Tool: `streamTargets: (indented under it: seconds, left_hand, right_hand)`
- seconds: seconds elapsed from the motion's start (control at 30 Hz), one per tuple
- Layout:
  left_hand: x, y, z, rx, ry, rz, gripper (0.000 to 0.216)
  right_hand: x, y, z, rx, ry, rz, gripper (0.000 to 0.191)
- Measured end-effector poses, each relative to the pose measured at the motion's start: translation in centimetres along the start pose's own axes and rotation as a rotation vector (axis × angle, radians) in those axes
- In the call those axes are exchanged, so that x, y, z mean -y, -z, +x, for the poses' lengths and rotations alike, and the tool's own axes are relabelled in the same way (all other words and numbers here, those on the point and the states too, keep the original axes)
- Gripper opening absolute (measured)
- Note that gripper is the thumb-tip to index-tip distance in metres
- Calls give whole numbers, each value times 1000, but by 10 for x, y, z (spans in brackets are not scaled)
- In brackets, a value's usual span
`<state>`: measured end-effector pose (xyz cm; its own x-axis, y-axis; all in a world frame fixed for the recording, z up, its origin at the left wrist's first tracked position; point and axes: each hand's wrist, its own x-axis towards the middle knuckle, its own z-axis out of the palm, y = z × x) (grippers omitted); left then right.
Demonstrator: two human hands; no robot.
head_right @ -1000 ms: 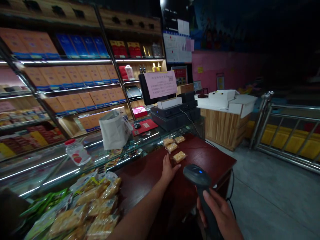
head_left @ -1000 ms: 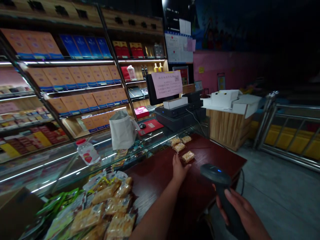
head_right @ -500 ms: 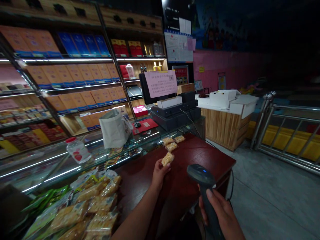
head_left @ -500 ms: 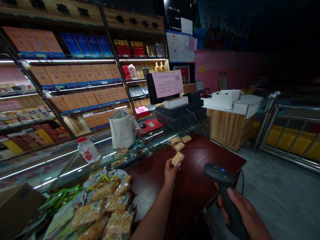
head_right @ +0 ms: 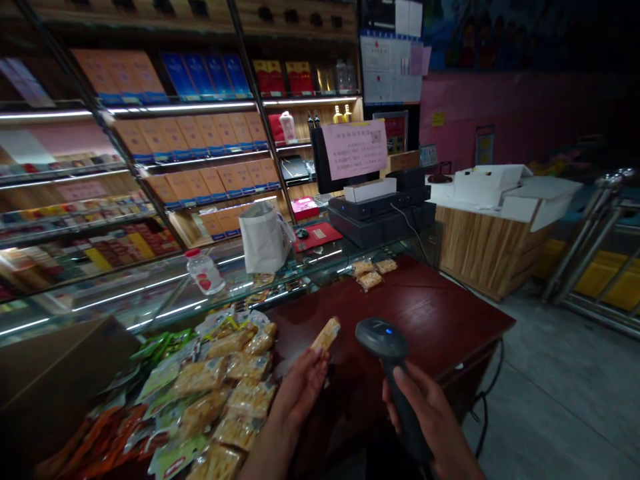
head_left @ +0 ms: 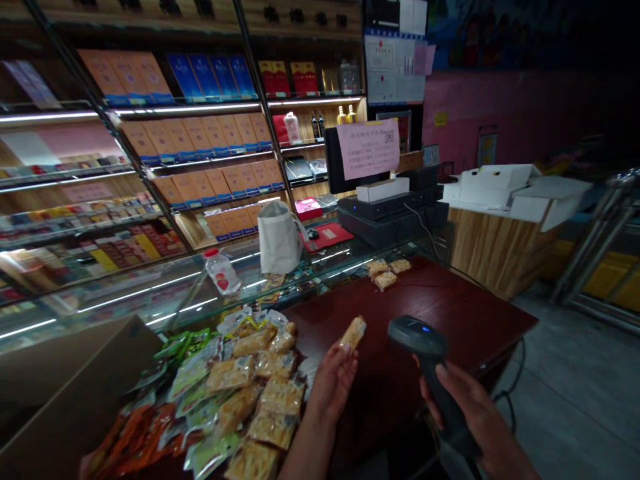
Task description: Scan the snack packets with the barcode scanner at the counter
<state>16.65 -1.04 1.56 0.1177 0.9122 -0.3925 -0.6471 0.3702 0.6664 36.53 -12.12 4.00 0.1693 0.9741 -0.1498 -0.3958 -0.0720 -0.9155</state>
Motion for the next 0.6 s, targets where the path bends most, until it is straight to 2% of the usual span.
streamTargets:
  seconds: [0.23, 0.33, 0.43, 0.6]
  left_hand:
    - [-23, 10, -23, 10, -150, 159, 31]
    - [-29, 12, -26, -13, -149, 177, 26]
    - [-32, 15, -28, 17, -138, 158, 26]
    - [-33, 14, -33, 42, -193, 215, 40]
  right_hand:
    - [-2, -12, -7, 39, 14, -47, 45]
    - [-1, -16, -9, 32, 17, -54, 45]
    - [-1, -16, -11, 59, 12, -75, 46]
    - [0, -13, -12, 80, 3, -77, 47]
